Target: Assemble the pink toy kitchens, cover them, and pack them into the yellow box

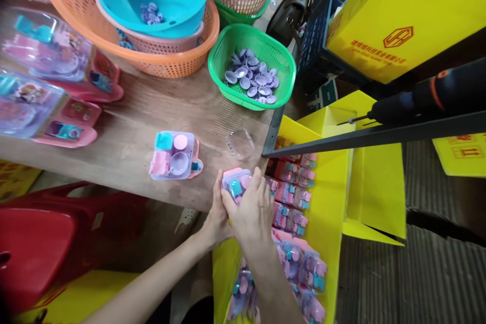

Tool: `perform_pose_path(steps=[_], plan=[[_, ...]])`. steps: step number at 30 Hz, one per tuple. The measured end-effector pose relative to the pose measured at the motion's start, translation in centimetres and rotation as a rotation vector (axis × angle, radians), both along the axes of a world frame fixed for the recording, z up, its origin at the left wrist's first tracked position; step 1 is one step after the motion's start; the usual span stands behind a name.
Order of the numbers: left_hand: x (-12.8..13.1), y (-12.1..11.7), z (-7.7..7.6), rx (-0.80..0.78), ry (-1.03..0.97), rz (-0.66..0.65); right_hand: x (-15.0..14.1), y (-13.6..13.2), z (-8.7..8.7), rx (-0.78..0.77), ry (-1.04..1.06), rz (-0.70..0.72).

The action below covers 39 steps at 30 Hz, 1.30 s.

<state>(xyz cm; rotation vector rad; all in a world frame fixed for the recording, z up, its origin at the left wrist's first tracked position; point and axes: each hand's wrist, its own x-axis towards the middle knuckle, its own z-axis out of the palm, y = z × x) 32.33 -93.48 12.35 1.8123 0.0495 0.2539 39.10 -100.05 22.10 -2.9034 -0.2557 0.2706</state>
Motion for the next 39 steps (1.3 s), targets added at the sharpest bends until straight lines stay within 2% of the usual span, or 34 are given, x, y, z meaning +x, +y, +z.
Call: perform_pose_path(steps=[3,7,14,20,22,26,30,33,39], plan=[[1.0,-0.2,0.1,0.092,-0.024,0.062,0.4,-0.7,0.3,0.093,0.068,0.028],[1.5,0.4,0.5,0.176,-0.051,0.068,0.6,-1.2,0.3,0.197,0.087,0.006],[1.5,0.5,0.8,0.181,-0.064,0.097,1.7,-1.3,-0.3,0.380,0.099,-0.034],[1.6,0.5,0.4,0.197,-0.086,0.111,2.2,-1.5,-0.4,0.455,0.076,-0.047],[1.5,0.4,0.0,0.191,-0.076,0.125,1.4,-1.2,-0.1,0.420,0.057,-0.042],[1.1,0.2,-0.7,0.179,-0.037,0.146,-0.3,-0.2,0.3,0.167,0.006,0.041],[1.0,0.3,-1.0,0.192,-0.001,0.139,-0.5,0.7,-0.1,-0.025,-0.047,0.049],[1.0,0.4,-1.1,0.210,0.015,0.128,-0.2,0.8,-0.3,-0.077,-0.058,0.045],[1.1,1.1,-0.8,0.198,0.010,0.091,-0.5,0.9,0.3,-0.083,-0.046,0.081]])
